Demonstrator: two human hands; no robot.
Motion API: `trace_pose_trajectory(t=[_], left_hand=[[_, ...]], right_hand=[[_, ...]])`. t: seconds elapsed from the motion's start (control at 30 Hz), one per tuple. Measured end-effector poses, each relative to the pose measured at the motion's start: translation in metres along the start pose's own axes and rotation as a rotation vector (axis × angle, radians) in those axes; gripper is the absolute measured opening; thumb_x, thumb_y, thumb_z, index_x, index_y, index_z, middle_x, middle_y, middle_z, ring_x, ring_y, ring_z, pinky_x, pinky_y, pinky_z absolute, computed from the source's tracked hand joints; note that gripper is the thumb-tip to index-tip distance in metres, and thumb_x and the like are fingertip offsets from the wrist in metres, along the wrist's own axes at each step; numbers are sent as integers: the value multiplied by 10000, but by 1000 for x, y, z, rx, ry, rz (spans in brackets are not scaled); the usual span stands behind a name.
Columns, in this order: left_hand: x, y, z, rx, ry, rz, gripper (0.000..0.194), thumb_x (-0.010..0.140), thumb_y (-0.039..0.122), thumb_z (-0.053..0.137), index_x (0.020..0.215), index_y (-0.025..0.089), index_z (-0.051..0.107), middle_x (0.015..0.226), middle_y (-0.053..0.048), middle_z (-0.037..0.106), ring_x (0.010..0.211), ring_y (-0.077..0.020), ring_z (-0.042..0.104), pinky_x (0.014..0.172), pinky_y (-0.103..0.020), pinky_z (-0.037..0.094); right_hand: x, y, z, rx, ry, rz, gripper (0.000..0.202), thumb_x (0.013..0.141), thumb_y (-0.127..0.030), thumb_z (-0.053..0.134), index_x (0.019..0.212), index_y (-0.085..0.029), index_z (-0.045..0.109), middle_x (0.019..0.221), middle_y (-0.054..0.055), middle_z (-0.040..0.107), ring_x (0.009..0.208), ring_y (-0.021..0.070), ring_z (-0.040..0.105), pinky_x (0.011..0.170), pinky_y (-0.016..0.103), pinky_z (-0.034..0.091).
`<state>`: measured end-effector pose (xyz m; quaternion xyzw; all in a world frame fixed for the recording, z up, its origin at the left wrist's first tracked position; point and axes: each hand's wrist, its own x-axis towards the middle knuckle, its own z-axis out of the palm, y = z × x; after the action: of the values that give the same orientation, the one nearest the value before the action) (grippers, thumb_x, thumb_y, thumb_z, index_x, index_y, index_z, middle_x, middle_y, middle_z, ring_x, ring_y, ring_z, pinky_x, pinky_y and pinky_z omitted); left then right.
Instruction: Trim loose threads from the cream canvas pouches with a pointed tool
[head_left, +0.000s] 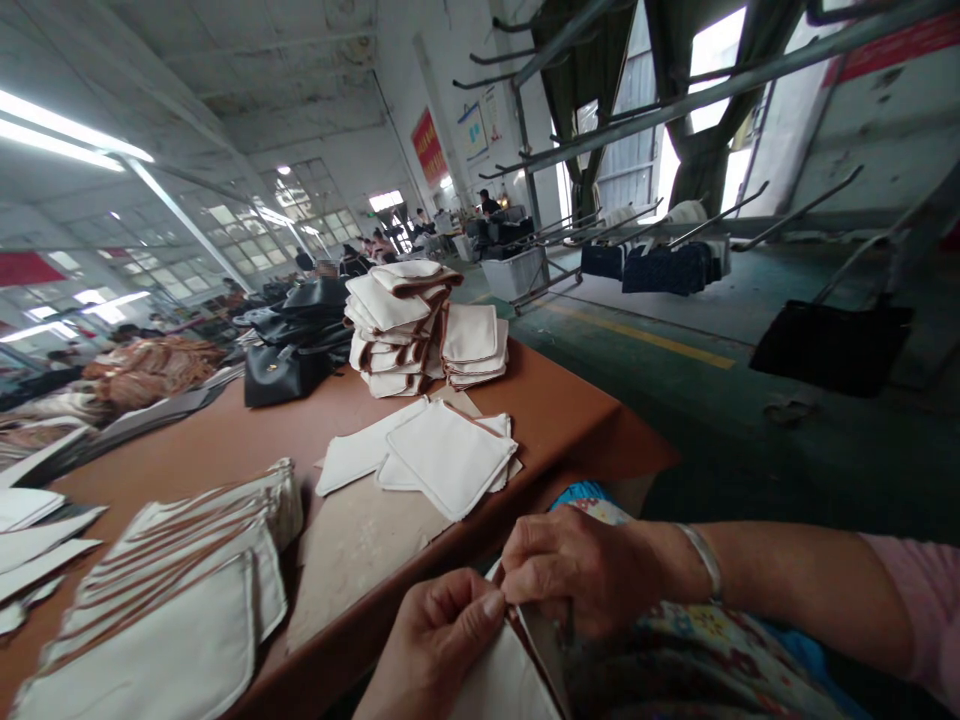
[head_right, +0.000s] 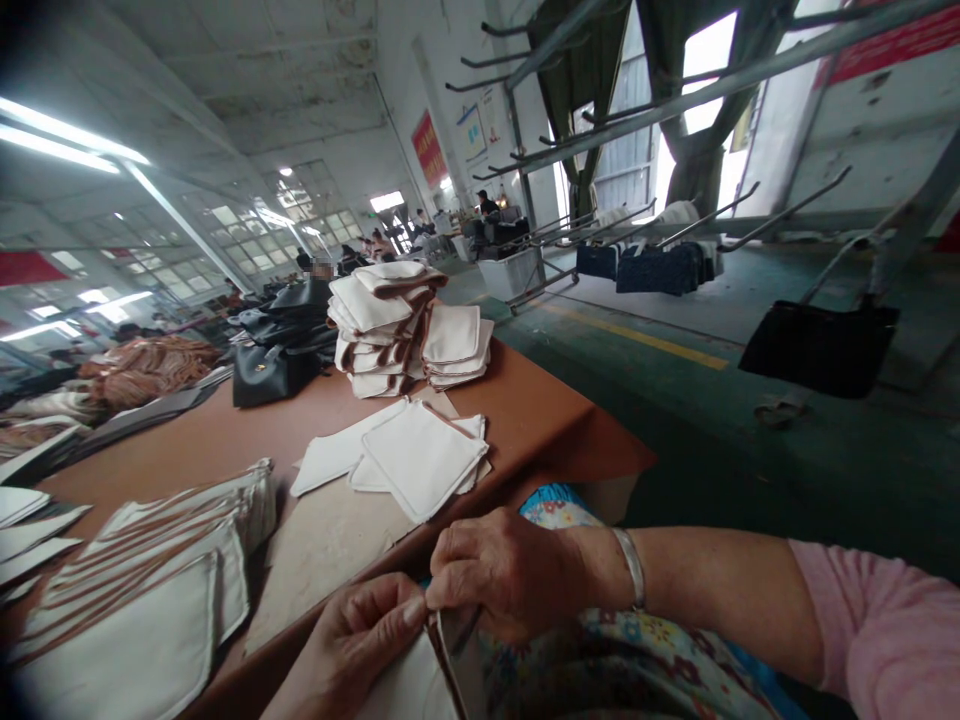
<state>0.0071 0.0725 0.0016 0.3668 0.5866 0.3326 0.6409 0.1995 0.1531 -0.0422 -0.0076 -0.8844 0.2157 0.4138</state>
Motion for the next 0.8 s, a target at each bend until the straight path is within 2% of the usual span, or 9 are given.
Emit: trace_pose_trajectory(t=[0.07, 0.17, 0.3, 0.4, 0.47, 0.57, 0.67, 0.73, 0.8], left_hand=[[-3, 4, -1, 125, 4, 79, 422, 694, 529, 771, 634, 162, 570, 511, 55, 433, 464, -68, 320, 449, -204, 215], [-8, 14, 0, 344, 4, 184, 420, 763, 548, 697, 668, 152, 593, 594, 30, 462, 562, -98, 368, 510, -214, 268], [-12, 27, 5, 530, 12, 254, 431, 812, 567, 620, 653, 170, 564, 611, 34, 430, 571, -111, 362, 512, -229, 267], [-11, 28, 7, 572, 16, 310, 427, 800, 567, 632, 643, 175, 571, 636, 17, 465, 607, -130, 394, 534, -233, 297], [-8, 23, 7, 495, -3, 291, 411, 799, 554, 645, 663, 173, 573, 647, 9, 494, 601, -126, 402, 532, -228, 295], [-2, 11, 3, 203, -40, 197, 420, 746, 539, 719, 656, 186, 510, 574, 48, 436, 508, -84, 311, 485, -212, 232], [4, 3, -2, -44, -73, 148, 501, 745, 646, 652, 642, 169, 538, 554, 45, 421, 497, -84, 307, 478, -213, 237], [6, 3, -6, -88, -73, 137, 536, 791, 654, 586, 650, 137, 595, 580, 17, 463, 525, -97, 351, 491, -221, 264], [7, 4, -9, -73, -104, 104, 452, 811, 550, 637, 658, 126, 600, 587, 15, 472, 524, -90, 346, 494, -221, 251]], right_hand=[[1, -5, -4, 251, 19, 228, 155, 924, -255, 473, 989, -142, 557, 829, 59, 608, 738, 136, 548, 648, 235, 445], [11, -8, -17, 563, -8, 552, 315, 981, -394, 432, 988, -115, 580, 804, 26, 573, 686, 106, 505, 613, 208, 420], [25, -3, -30, 615, -231, 545, 320, 952, -368, 492, 827, -100, 615, 762, 13, 567, 679, 98, 493, 617, 198, 401], [27, 1, -28, 537, -247, 522, 213, 878, -283, 596, 761, -105, 604, 681, -23, 524, 626, 74, 455, 579, 176, 364], [24, 2, -23, 574, -206, 563, 204, 863, -281, 614, 761, -105, 612, 675, -28, 522, 615, 67, 445, 563, 168, 356], [15, 5, -15, 668, -158, 674, 287, 848, -386, 654, 810, -102, 636, 674, -30, 518, 587, 61, 409, 516, 162, 328], [8, 7, -13, 738, -144, 751, 378, 841, -479, 656, 847, -101, 639, 632, -45, 478, 528, 50, 360, 462, 162, 280], [7, 8, -15, 762, -138, 756, 380, 846, -477, 654, 843, -98, 637, 636, -43, 481, 524, 49, 355, 462, 164, 276], [7, 8, -17, 751, -116, 739, 368, 841, -458, 666, 813, -92, 636, 652, -34, 501, 548, 53, 363, 479, 167, 287]])
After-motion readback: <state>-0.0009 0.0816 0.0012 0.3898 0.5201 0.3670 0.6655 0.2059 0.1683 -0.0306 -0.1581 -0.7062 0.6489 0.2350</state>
